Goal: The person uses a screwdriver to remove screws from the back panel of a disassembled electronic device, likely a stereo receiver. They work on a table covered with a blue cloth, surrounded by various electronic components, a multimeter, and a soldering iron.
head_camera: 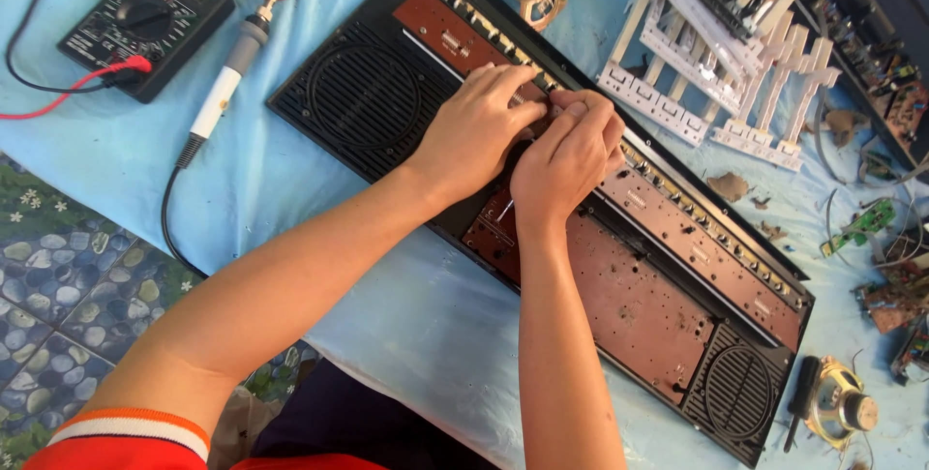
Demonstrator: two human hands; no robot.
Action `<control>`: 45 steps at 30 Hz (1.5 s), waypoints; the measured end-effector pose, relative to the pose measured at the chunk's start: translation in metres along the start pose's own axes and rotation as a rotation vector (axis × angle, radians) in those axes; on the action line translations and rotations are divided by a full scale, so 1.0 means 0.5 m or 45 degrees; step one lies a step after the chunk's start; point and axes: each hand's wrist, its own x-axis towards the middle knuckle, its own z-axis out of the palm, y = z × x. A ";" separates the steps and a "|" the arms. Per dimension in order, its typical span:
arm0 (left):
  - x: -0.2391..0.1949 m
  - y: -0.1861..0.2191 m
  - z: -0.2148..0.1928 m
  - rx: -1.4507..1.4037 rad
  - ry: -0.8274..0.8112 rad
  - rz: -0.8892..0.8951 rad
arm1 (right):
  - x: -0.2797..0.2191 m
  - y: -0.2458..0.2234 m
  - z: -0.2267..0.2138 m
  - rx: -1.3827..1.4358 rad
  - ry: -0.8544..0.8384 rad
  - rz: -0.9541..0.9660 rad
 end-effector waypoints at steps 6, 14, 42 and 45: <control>-0.004 -0.005 0.005 0.042 -0.006 0.023 | -0.003 0.006 0.007 0.059 0.029 0.037; -0.006 -0.010 0.011 0.035 -0.020 0.010 | -0.004 0.022 0.000 0.258 0.058 0.055; -0.011 -0.015 0.033 0.032 -0.043 -0.026 | -0.020 0.050 0.022 0.368 0.149 0.084; -0.007 -0.006 0.018 -0.010 -0.046 -0.039 | -0.014 0.031 0.012 0.175 0.088 0.044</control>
